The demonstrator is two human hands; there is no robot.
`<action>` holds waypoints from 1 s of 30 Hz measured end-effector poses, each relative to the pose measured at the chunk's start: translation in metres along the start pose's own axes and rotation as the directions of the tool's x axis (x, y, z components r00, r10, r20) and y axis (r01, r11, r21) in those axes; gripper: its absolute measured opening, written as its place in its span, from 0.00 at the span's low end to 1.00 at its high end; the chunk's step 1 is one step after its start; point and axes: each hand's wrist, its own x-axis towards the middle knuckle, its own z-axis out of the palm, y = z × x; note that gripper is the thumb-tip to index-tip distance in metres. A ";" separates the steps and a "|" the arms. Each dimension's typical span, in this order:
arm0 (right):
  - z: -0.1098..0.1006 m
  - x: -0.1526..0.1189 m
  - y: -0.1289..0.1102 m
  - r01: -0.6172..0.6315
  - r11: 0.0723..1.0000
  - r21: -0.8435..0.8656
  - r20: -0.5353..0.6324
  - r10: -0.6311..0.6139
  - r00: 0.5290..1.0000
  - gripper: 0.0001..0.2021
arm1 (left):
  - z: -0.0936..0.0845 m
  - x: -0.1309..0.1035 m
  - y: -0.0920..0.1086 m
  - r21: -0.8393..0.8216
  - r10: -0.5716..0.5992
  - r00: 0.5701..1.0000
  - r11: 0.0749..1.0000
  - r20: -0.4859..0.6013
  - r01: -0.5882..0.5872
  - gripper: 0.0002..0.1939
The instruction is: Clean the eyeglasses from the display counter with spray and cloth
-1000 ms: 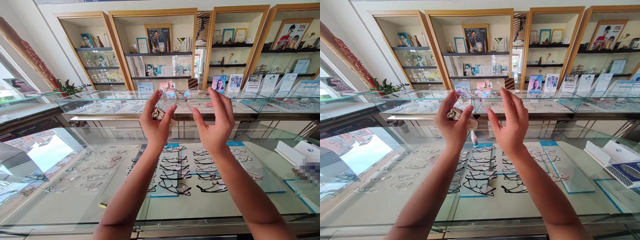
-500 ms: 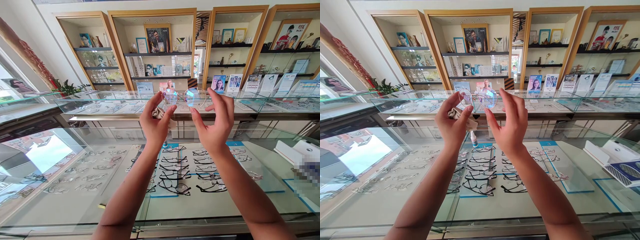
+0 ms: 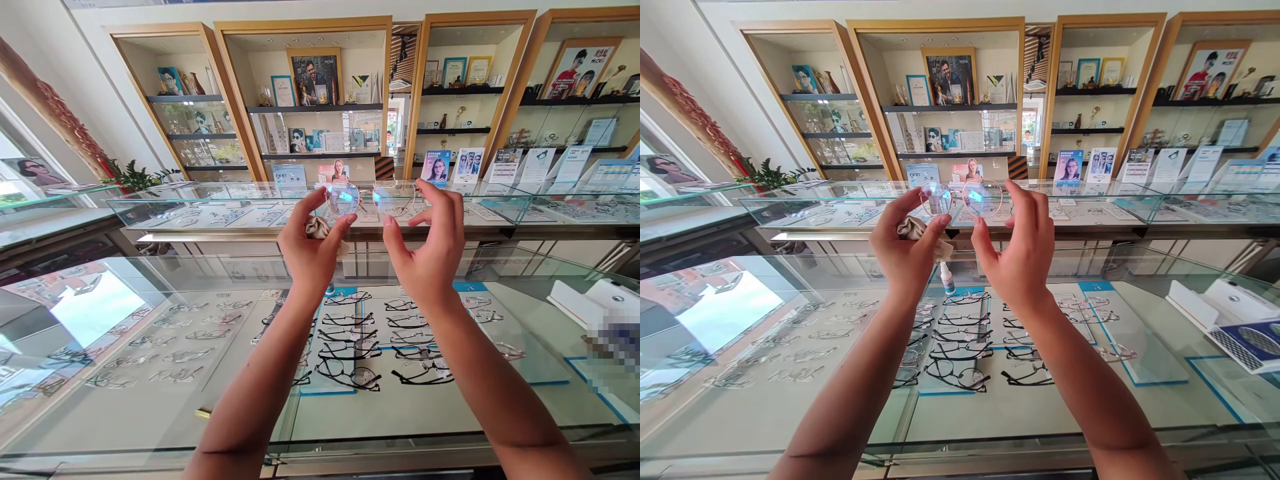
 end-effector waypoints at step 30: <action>0.005 -0.003 -0.001 -0.105 0.994 -0.014 0.088 0.106 0.990 0.27 | -0.001 -0.005 0.009 0.167 0.150 0.984 0.977 -0.097 -0.133 0.28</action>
